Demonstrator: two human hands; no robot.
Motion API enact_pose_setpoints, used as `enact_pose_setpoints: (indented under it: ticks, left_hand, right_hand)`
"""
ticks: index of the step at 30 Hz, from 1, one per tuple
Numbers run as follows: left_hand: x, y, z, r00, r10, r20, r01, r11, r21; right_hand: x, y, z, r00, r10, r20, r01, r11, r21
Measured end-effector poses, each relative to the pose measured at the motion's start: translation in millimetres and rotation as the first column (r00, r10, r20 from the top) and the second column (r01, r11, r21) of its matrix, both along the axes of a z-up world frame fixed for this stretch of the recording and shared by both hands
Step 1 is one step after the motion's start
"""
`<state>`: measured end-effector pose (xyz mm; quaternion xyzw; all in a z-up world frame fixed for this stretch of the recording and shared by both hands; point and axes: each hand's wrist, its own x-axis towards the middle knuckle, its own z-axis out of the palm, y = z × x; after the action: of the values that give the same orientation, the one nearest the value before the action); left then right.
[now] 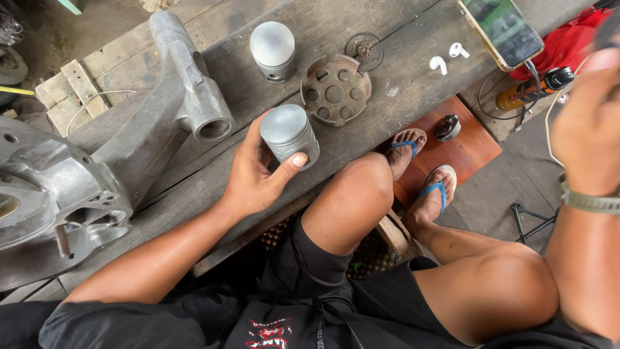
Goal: Cleaning the top surface of a motorcycle engine piston using a manual scrubbing tool
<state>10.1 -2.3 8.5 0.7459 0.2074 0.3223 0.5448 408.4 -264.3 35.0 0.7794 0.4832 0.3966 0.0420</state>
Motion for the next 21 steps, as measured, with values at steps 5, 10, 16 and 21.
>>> enact_pose_setpoints:
  ticks: [5,10,16,21]
  left_hand:
    - [-1.4,0.4,2.6,0.998,-0.002,-0.057,0.007,0.996,0.084]
    - [-2.6,1.0,-1.3,0.992,-0.017,-0.127,0.034,0.991,0.13]
    - [-4.8,1.6,-2.6,0.984,-0.024,-0.177,0.057,0.981,0.184]
    - [-4.5,1.4,-0.7,0.986,-0.042,-0.163,0.073,0.979,0.192]
  right_hand:
    - [-122.5,62.1,49.6,0.547,0.546,-0.634,-0.559,0.803,0.209]
    - [-168.2,78.9,47.6,0.394,0.702,-0.593,-0.769,0.605,0.207]
    - [-182.8,93.3,53.7,0.385,0.706,-0.595,-0.792,0.583,0.179]
    - [-186.5,100.7,53.2,0.425,0.706,-0.566,-0.781,0.603,0.165]
